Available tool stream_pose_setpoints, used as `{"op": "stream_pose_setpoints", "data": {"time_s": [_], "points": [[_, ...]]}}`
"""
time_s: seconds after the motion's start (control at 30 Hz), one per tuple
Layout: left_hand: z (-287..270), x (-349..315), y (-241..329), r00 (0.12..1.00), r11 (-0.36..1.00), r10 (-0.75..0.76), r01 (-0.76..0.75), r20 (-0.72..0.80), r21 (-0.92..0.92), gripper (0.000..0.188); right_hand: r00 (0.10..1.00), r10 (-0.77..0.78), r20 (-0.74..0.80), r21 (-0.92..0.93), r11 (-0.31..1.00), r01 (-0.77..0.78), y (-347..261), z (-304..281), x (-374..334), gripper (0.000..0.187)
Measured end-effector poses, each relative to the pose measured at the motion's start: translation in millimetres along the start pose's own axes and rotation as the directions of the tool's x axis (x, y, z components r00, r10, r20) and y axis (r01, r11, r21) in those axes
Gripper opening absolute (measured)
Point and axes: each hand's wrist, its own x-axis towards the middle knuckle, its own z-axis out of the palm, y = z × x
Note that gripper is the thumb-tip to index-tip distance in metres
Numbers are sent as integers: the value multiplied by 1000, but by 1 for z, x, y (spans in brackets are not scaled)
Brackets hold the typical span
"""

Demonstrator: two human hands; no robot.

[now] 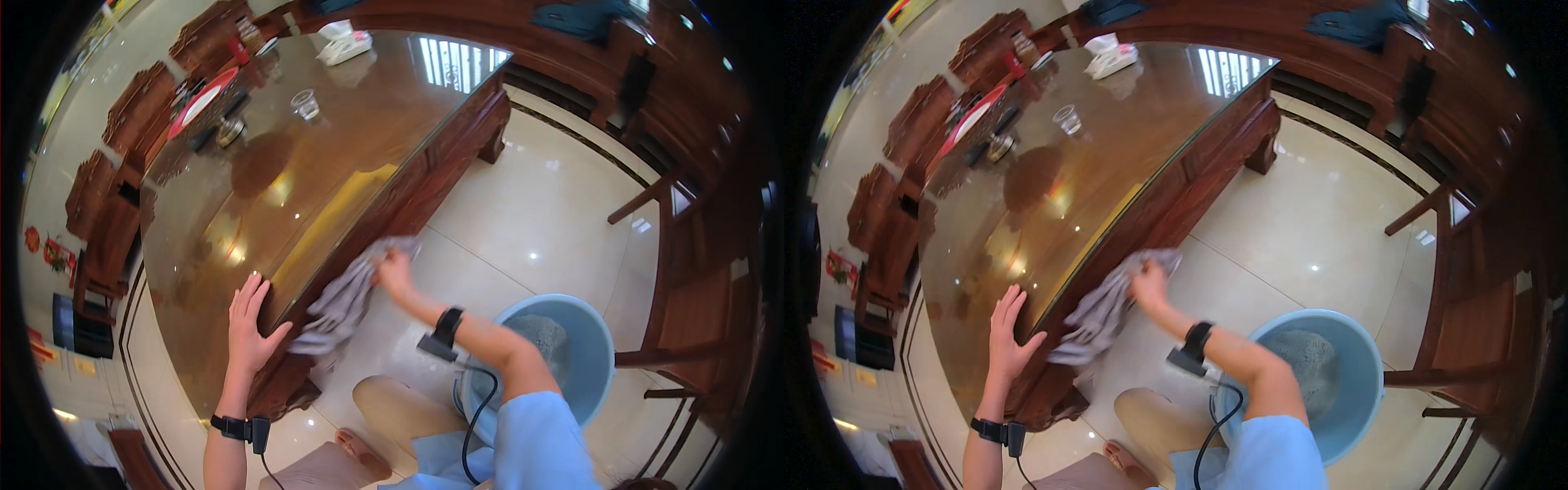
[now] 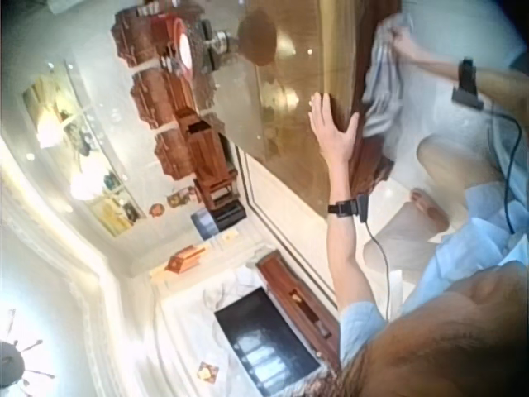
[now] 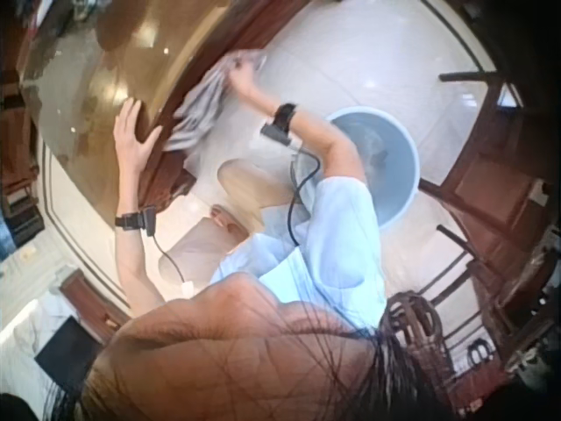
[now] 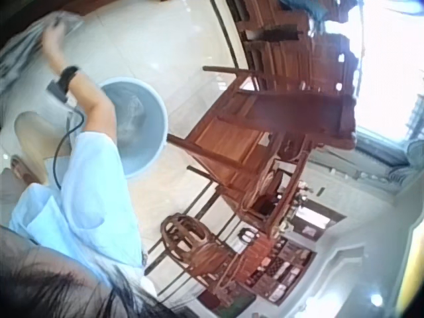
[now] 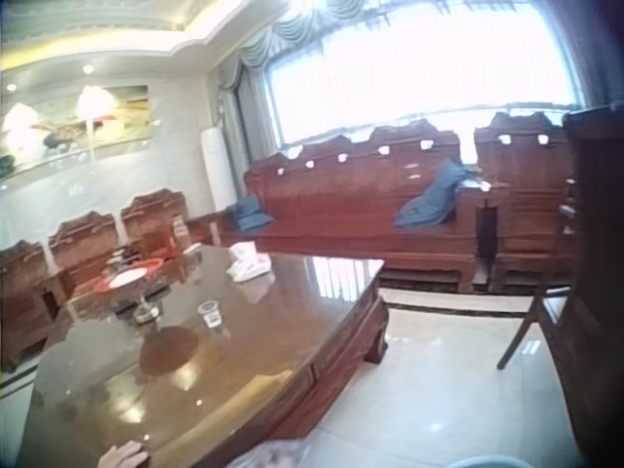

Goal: Cleaning a large wooden table and the objects on it using a damp cloth and a bucket of water.

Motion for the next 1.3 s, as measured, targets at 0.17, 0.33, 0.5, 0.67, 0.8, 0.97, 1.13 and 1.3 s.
{"op": "stream_pose_setpoints", "data": {"time_s": [0.17,0.33,0.5,0.67,0.8,0.97,1.13,1.3], "points": [[26,15,6,992,998,1,-8,124,55,94,826,-172,-537,-54,984,170,-64,-127,147,32],[32,79,24,951,959,-170,100,258,264,111,877,-384,-289,-161,923,351,-82,-33,69,36],[71,145,69,984,981,85,-111,159,159,97,604,-502,-619,-247,854,457,-85,-10,94,33],[68,144,73,990,984,31,-54,134,169,92,456,-533,-712,-410,844,347,-102,-73,212,30],[67,146,77,986,987,-8,-19,168,158,95,424,-711,-561,-653,694,302,-132,-164,298,21],[67,152,76,987,991,15,-36,158,132,95,550,-541,-636,-515,829,219,-156,-189,325,34],[64,146,75,991,988,16,-37,135,153,95,665,-349,-660,31,872,489,-172,-105,233,33],[72,145,78,993,989,39,-54,112,134,96,654,-521,-548,-38,797,603,-131,-36,91,42]]}}
